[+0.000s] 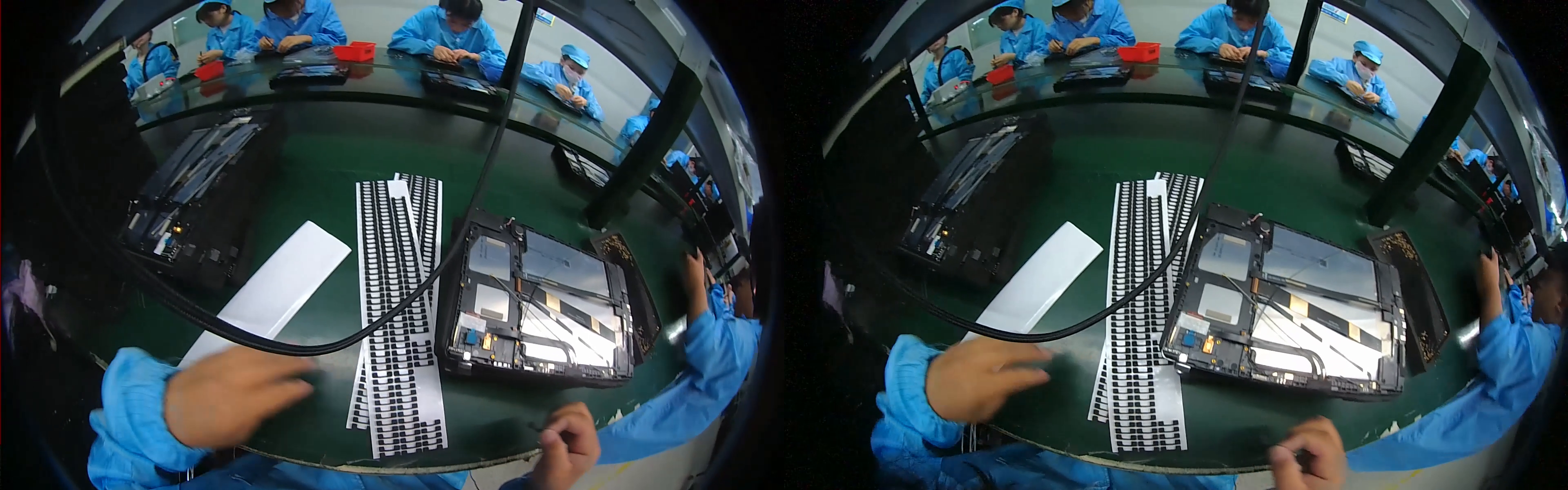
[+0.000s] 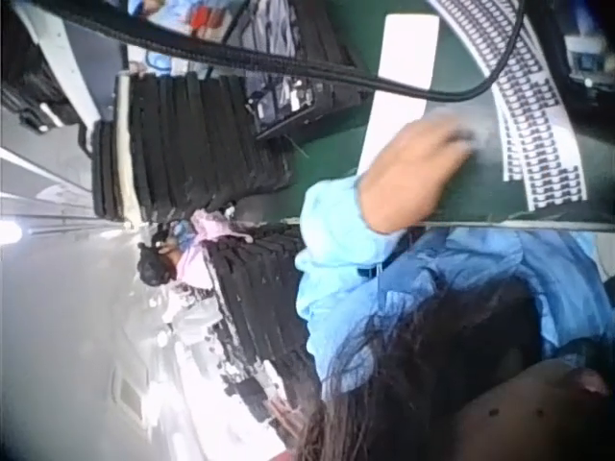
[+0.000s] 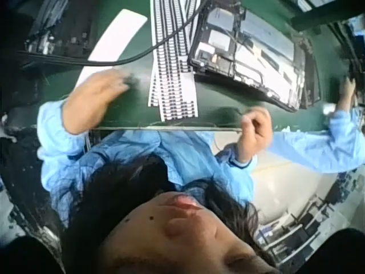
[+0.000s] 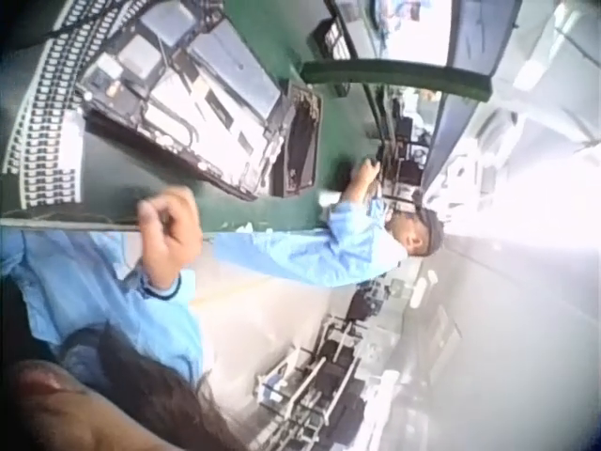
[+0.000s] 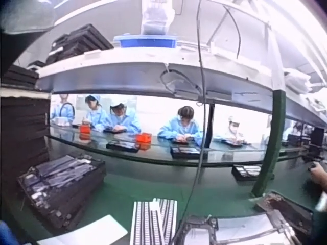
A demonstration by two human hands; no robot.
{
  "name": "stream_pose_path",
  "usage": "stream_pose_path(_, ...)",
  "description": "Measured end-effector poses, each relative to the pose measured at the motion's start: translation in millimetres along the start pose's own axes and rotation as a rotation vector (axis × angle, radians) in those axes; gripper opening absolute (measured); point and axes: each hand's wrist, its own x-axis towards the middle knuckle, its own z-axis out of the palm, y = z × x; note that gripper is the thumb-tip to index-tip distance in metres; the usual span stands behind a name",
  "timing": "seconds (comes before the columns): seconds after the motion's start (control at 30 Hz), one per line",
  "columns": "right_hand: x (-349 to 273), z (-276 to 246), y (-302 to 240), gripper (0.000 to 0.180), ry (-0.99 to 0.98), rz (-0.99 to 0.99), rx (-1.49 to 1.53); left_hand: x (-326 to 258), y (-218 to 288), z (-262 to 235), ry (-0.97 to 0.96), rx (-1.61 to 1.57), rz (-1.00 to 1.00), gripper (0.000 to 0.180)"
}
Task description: The person assembles tablet components by hand, attaching a component ribbon to a tablet component and applying a sticker from a sticker sheet.
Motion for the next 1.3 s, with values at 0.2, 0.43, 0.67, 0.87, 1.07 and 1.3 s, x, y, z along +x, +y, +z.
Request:
stream_pose_path(0.2,6.8,-11.3,16.0,0.004,0.284,-0.162,0.178,-39.5,-22.9,51.6,0.260,0.452,-0.399,0.041)
stream_pose_path(0.43,32.1,-1.6,5.8,0.003,0.297,-0.136,0.180,39.6,-43.9,66.1,0.540,0.391,-0.474,0.044)
stream_pose_path(0.67,49.1,-12.0,-1.3,0.004,0.224,-0.043,0.093,98.9,-16.1,47.3,0.836,0.078,-0.311,0.034)
stream_pose_path(0.87,58.9,9.0,-21.1,0.003,-0.020,0.106,-0.003,84.3,46.2,24.2,0.368,-0.099,0.300,0.020)
stream_pose_path(1.07,60.7,11.4,-9.9,0.006,-0.038,0.024,-0.130,126.1,54.9,22.9,0.533,0.172,0.735,0.022)
stream_pose_path(1.3,59.7,9.2,-9.5,0.003,-0.107,-0.100,-0.273,131.9,32.8,38.3,0.583,0.105,0.579,0.015)
